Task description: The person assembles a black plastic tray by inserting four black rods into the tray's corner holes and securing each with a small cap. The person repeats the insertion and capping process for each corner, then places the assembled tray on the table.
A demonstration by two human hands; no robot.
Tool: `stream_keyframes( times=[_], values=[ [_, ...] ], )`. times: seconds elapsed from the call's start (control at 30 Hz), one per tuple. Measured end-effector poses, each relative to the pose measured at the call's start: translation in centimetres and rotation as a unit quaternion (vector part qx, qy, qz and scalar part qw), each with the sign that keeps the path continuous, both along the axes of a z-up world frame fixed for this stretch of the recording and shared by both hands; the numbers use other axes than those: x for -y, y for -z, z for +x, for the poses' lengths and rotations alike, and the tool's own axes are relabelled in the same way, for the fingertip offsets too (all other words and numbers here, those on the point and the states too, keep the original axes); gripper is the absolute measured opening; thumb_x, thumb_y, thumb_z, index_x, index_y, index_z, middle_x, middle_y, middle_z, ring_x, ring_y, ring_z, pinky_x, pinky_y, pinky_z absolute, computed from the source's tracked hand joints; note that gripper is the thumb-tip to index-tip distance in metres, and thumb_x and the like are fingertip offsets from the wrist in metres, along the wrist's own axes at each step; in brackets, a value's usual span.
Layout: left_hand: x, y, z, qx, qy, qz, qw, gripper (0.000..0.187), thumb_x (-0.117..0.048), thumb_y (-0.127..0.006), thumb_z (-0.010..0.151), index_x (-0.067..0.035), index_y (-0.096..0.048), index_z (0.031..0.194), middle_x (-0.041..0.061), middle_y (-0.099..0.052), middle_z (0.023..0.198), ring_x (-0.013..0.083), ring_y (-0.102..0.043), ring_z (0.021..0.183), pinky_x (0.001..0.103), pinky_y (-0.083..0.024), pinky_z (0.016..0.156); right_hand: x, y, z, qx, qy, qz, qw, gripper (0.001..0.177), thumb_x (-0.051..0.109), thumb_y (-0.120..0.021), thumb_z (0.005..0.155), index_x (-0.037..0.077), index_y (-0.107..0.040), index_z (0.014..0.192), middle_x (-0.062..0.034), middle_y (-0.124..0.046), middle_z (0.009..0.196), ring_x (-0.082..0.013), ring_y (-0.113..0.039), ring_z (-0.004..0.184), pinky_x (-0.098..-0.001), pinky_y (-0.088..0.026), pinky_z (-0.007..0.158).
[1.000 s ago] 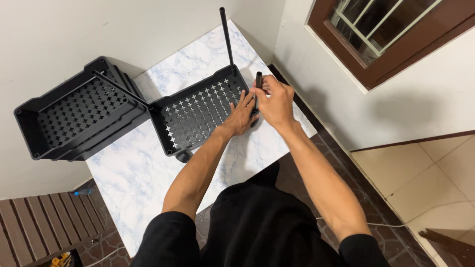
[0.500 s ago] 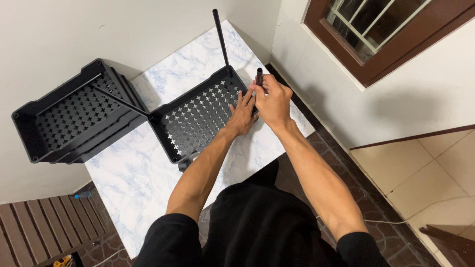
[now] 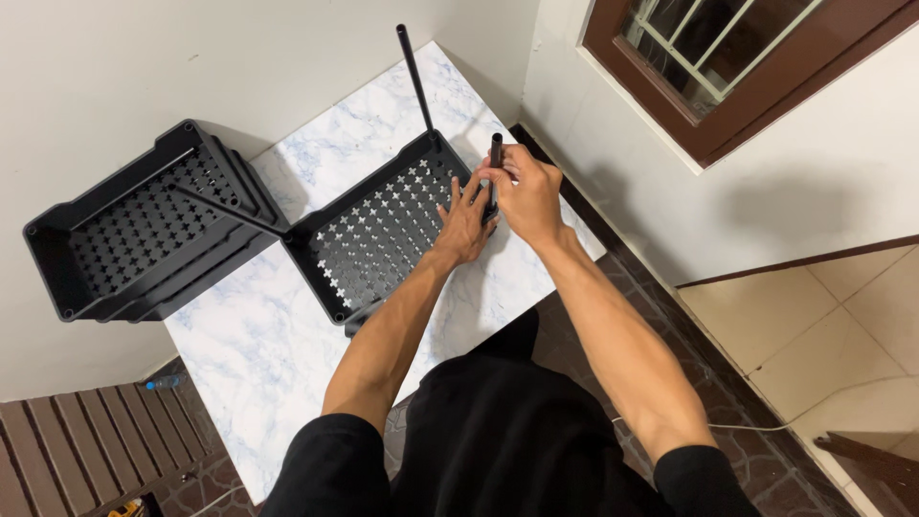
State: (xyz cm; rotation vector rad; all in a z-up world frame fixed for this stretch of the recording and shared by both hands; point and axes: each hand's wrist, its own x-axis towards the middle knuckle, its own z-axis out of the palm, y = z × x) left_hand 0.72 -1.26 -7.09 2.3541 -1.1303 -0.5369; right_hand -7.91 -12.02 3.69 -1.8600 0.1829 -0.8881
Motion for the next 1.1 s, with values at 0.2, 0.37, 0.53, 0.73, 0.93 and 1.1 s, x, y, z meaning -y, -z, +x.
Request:
stream_keyframes(
  times=[0.2,0.37,0.53,0.73,0.93,1.1],
  values=[
    [0.2,-0.8,0.1,-0.006,-0.017,-0.013,1.000,0.073,-0.022,-0.072,0.090,-0.016,-0.035,0.153,0.006,-0.009,0.169,0.0551,-0.006,0.152,0.086,-0.027,0.101,-0.6,0.6,1.0,-0.006,0.075,-0.012,0.997,0.021,-0.005,-0.078,0.089,-0.007,-0.066,0.106,-0.0154,-0.077,0.098,-0.0220,-0.079,0.093,-0.0319,-0.065,0.084],
    [-1.5,-3.1,2.4,-0.014,0.011,-0.116,0.993,0.067,-0.020,-0.084,0.077,-0.009,-0.057,0.137,0.019,-0.025,0.159,0.0460,-0.026,0.145,0.062,-0.033,0.113,1.7,4.4,-0.4,0.019,0.022,0.056,0.998,0.038,-0.001,-0.082,0.085,-0.008,-0.062,0.117,-0.0162,-0.074,0.110,-0.0245,-0.073,0.106,-0.0333,-0.060,0.093],
    [-3.0,-7.8,3.4,-0.083,-0.091,-0.307,0.944,0.032,-0.019,-0.066,0.098,-0.006,-0.070,0.127,0.017,-0.064,0.141,0.0267,-0.068,0.124,0.035,-0.055,0.104,2.2,10.9,-1.6,-0.147,0.045,0.080,0.985,0.034,0.008,-0.083,0.085,-0.001,-0.071,0.116,-0.0117,-0.077,0.106,-0.0207,-0.076,0.102,-0.0314,-0.060,0.087],
    [0.7,-12.9,-2.0,-0.142,-0.085,-0.474,0.865,0.030,-0.021,-0.058,0.106,0.001,-0.065,0.126,0.012,-0.073,0.114,0.0165,-0.067,0.105,0.031,-0.054,0.094,1.4,15.6,0.3,-0.387,0.012,0.122,0.914,0.046,0.025,-0.077,0.081,0.008,-0.071,0.123,-0.0172,-0.080,0.091,-0.0254,-0.077,0.084,-0.0365,-0.059,0.075],
    [4.6,-14.2,-4.3,-0.127,-0.141,-0.448,0.873,0.043,-0.037,-0.066,0.099,-0.002,-0.047,0.083,0.001,-0.044,0.069,0.0099,-0.040,0.064,0.030,-0.036,0.056,2.5,18.2,1.5,-0.343,0.031,0.052,0.937,0.044,0.039,-0.075,0.088,0.003,-0.071,0.112,-0.0126,-0.075,0.097,-0.0269,-0.073,0.098,-0.0394,-0.056,0.077],
    [5.6,-13.5,-1.8,-0.203,-0.068,-0.368,0.905,0.062,-0.040,-0.073,0.095,-0.009,-0.033,0.059,-0.005,-0.027,0.055,0.0075,-0.026,0.055,0.030,-0.025,0.048,1.6,15.9,0.4,-0.389,0.033,0.036,0.920,0.032,0.032,-0.077,0.087,0.004,-0.077,0.102,-0.0087,-0.078,0.082,-0.0202,-0.073,0.082,-0.0361,-0.053,0.073]
  ],
)
